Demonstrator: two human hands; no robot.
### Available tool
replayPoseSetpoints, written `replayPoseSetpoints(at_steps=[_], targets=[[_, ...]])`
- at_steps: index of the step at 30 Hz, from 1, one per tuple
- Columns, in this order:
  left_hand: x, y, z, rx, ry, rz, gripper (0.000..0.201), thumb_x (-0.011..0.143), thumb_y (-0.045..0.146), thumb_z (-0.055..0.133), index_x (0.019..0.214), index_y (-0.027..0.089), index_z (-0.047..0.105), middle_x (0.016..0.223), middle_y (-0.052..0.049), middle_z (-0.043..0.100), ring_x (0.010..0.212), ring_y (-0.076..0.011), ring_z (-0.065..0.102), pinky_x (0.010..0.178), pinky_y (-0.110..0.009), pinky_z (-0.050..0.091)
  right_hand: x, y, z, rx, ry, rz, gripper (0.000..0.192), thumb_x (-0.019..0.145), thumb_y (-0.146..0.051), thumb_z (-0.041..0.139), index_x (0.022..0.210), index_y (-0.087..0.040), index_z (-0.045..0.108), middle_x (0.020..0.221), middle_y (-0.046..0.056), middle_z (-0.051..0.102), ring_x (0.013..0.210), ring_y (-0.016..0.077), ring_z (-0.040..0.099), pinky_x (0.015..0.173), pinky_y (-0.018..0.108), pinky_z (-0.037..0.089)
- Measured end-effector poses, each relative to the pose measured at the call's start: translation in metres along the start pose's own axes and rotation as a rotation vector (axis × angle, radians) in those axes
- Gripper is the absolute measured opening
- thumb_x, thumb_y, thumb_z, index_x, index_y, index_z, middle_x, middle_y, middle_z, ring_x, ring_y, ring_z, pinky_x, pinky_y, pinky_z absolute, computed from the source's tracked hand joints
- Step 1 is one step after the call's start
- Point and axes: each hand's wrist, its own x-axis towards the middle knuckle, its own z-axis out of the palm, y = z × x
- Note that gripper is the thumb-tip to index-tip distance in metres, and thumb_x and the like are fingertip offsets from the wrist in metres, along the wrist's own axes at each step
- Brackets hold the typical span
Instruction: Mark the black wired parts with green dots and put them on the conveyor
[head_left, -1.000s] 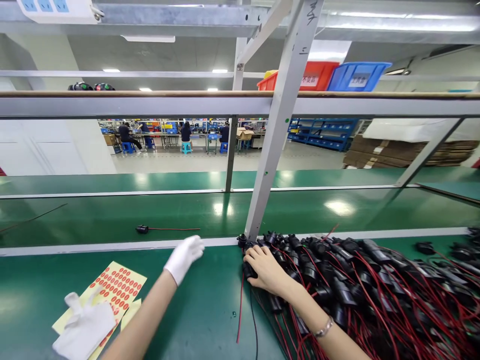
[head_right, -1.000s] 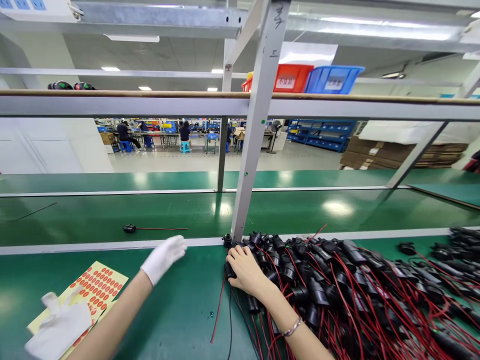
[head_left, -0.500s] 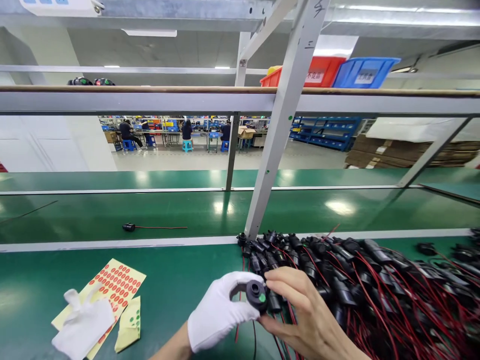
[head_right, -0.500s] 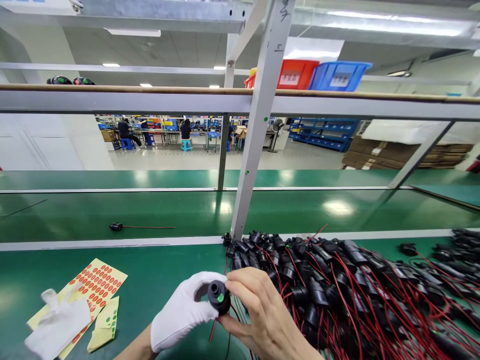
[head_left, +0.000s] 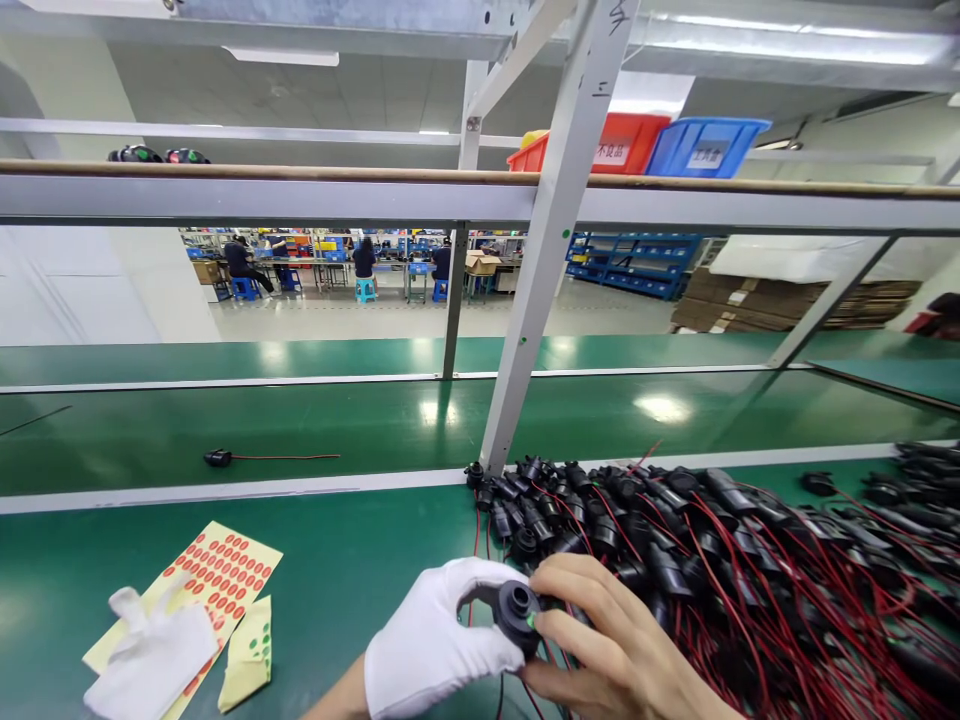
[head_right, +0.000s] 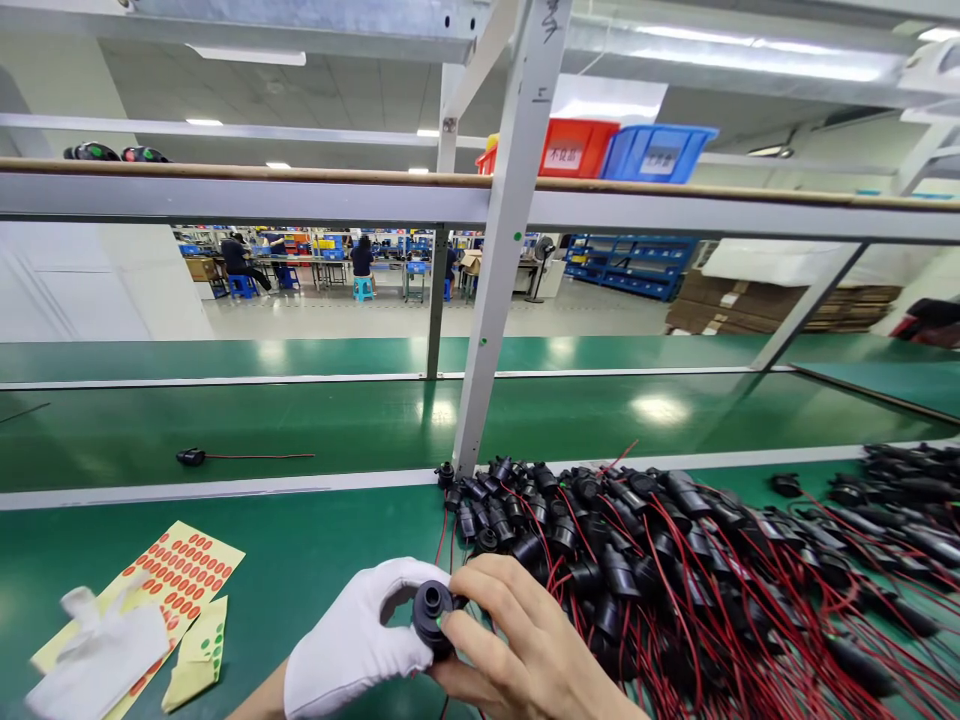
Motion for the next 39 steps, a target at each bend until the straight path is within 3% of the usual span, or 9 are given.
replayPoseSetpoints(at_steps=[8,11,15,18,20,25,33,35,39], targets=[[-0.002,0.004,0.006,0.079,0.084,0.038,0.023,0.075,0.019,0.073,0.099,0.017,0.074,0.099,-0.003,0.072,0.093,-0.0195,0.063,0.089,-0.029,0.047,0.002,-0.001,0.007,0.012,0.049,-0.004,0.036,0.091,-0.018,0.067,0.123,-0.026,0.054,0.094,0.008,0.074,0.085,0.0236,0.072,0.078,0.037,0.062],[-0.001,0.003,0.008,-0.084,0.125,-0.014,0.022,0.075,0.018,0.073,0.097,0.016,0.068,0.097,-0.003,0.069,0.092,-0.0173,0.061,0.088,-0.028,0.046,-0.002,0.002,0.018,0.08,0.109,0.09,0.043,0.09,-0.023,0.071,0.127,-0.028,0.051,0.102,0.008,0.071,0.091,0.0232,0.071,0.08,0.035,0.061],[0.003,-0.011,0.009,-0.426,0.097,-0.086,0.033,0.081,0.042,0.074,0.09,0.013,0.061,0.081,-0.001,0.063,0.072,-0.0119,0.058,0.073,-0.025,0.048,-0.003,0.003,0.024,0.174,0.075,0.324,0.053,0.078,-0.023,0.08,0.125,-0.027,0.054,0.113,0.008,0.067,0.102,0.0248,0.067,0.087,0.034,0.058],[0.003,-0.022,0.014,-0.606,-0.021,-0.141,0.052,0.081,0.063,0.068,0.082,0.012,0.058,0.063,-0.001,0.059,0.053,-0.0103,0.056,0.056,-0.023,0.047,0.003,0.0,0.021,0.45,-0.03,0.643,0.032,0.079,-0.02,0.075,0.106,-0.026,0.061,0.099,0.002,0.066,0.09,0.0206,0.065,0.081,0.03,0.055],[0.001,-0.026,0.017,-0.695,-0.081,-0.205,0.063,0.08,0.073,0.062,0.083,0.01,0.061,0.06,-0.005,0.062,0.048,-0.013,0.059,0.048,-0.022,0.048,0.007,-0.003,0.02,0.75,-0.055,0.831,0.023,0.083,-0.035,0.073,0.101,-0.024,0.062,0.093,0.002,0.064,0.086,0.02,0.063,0.077,0.03,0.053],[0.0,-0.027,0.019,-0.816,-0.092,-0.307,0.074,0.07,0.078,0.068,0.079,0.004,0.066,0.066,-0.012,0.067,0.047,-0.0142,0.063,0.038,-0.02,0.047,0.011,-0.006,0.029,1.152,-0.005,1.003,0.056,0.074,-0.071,0.073,0.094,-0.021,0.062,0.086,0.001,0.059,0.079,0.0175,0.057,0.072,0.029,0.049],[-0.001,-0.017,0.015,-0.749,-0.121,-0.194,0.07,0.073,0.074,0.069,0.086,0.006,0.066,0.065,-0.007,0.064,0.05,-0.013,0.061,0.048,-0.022,0.048,0.007,-0.005,0.02,0.788,-0.015,0.845,0.029,0.083,-0.038,0.075,0.105,-0.024,0.062,0.096,0.003,0.064,0.089,0.02,0.063,0.08,0.03,0.053],[-0.002,-0.007,0.009,-0.607,-0.103,-0.111,0.056,0.075,0.061,0.075,0.094,0.009,0.067,0.072,-0.005,0.066,0.061,-0.013,0.063,0.061,-0.024,0.051,0.005,-0.005,0.013,0.59,0.006,0.656,0.033,0.081,-0.025,0.076,0.111,-0.027,0.061,0.106,0.003,0.066,0.1,0.021,0.065,0.086,0.028,0.054],[-0.003,0.004,-0.005,-0.088,0.122,0.075,0.038,0.067,0.013,0.083,0.103,0.017,0.071,0.103,-0.003,0.071,0.096,-0.0166,0.065,0.09,-0.026,0.048,0.0,-0.005,0.003,0.298,0.075,0.342,0.05,0.083,-0.02,0.074,0.129,-0.027,0.054,0.121,0.006,0.063,0.117,0.0204,0.061,0.102,0.026,0.05]])
